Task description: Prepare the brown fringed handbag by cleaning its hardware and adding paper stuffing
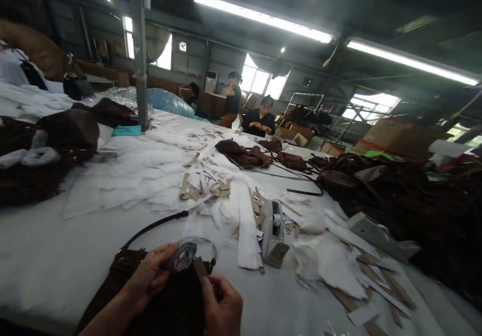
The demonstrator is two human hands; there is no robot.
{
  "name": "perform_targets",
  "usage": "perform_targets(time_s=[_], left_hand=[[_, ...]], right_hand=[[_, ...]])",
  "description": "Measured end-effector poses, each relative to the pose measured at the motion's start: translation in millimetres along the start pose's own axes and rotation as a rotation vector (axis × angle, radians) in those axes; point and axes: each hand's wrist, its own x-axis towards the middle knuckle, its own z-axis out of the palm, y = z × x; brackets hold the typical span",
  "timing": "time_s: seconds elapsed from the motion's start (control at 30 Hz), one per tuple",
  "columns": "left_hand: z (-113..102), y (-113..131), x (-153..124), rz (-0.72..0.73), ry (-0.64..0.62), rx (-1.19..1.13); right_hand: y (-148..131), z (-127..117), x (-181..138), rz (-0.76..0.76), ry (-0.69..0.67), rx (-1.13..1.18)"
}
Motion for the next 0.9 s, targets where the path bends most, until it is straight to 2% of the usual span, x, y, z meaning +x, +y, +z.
perform_targets(time_s=[0.07,0.13,0.23,0.3,0.37,0.47,0.6,0.7,0.8,0.9], left_hand=[[1.3,-2.2,-4.8,0.027,-0.013,0.074],[3.8,-5.4,-9.4,0.043,-0.020,0.145],[12.7,-9.2,-17.9,0.108,-0.052,0.248],[20.3,-9.3,-24.8,0.165,-0.079,0.326],[25.7,-7.8,-31.5,0.245,-0.100,0.404],[25.2,-5.7,-38.6,0.345,-0.090,0.485],[13.5,-7.1,-40.5,0.334,0.012,0.502],[5.0,-10.6,-35.7,0.307,0.035,0.415],[-1.4,-15.7,-27.9,0.198,-0.098,0.347],[-6.1,-20.5,-21.7,0.171,-0.179,0.351]], right_hand=[[-7.8,16.5,-3.4,-0.072,-0.004,-0.059],[-13.0,22.9,-4.5,-0.110,-0.031,-0.098],[-15.0,28.3,-4.7,-0.083,-0.051,-0.009],[-12.9,34.1,-3.9,0.030,-0.084,0.170],[-8.6,40.9,-2.7,0.207,-0.130,0.430],[-1.2,48.6,-2.8,0.428,-0.225,0.752],[4.5,53.7,-7.7,0.543,-0.470,0.847],[3.7,57.1,-10.5,0.492,-0.423,0.876],[2.1,58.0,-7.8,0.386,-0.371,0.798],[5.6,55.5,-1.4,0.309,-0.337,0.583]])
